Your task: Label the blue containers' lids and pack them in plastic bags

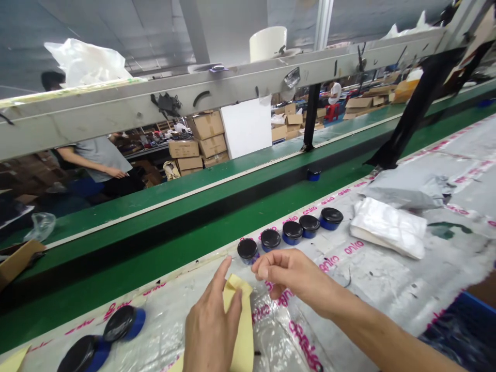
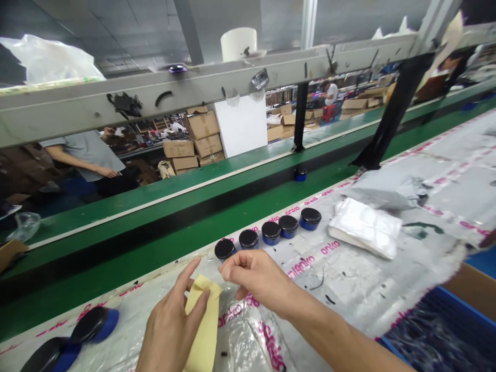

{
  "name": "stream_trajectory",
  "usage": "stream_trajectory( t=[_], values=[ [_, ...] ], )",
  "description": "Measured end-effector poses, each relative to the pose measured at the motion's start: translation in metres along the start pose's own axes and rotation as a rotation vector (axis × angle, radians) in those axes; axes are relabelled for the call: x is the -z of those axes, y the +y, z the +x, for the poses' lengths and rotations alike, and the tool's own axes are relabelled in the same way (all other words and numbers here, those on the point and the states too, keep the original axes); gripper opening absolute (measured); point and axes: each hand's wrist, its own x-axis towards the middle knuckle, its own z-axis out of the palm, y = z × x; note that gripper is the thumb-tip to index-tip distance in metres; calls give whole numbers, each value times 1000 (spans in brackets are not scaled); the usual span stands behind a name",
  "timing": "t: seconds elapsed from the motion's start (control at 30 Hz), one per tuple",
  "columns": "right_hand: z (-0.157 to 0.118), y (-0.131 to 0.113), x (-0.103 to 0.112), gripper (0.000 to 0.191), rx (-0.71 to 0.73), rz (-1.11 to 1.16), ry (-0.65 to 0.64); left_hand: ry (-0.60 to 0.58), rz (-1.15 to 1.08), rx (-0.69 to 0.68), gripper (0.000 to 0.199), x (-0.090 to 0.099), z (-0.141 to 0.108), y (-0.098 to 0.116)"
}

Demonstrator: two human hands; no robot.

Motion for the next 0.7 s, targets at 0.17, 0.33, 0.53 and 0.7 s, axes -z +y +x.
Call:
stream_trajectory(
  t=[0.17,0.33,0.53,0.7],
  values=[
    [5,2,-1,19,-14,53,-5,20,13,-46,44,-1,4,-3],
    [18,-2,11,22,133,-101,91,-97,-312,99,43,1,18,-19],
    [53,-3,35,22,257,-449,153,-358,-568,19,22,5,50,-28],
    [78,4,37,15,98,-546,115,-316,-401,-170,18,-6,64,-34]
  ],
)
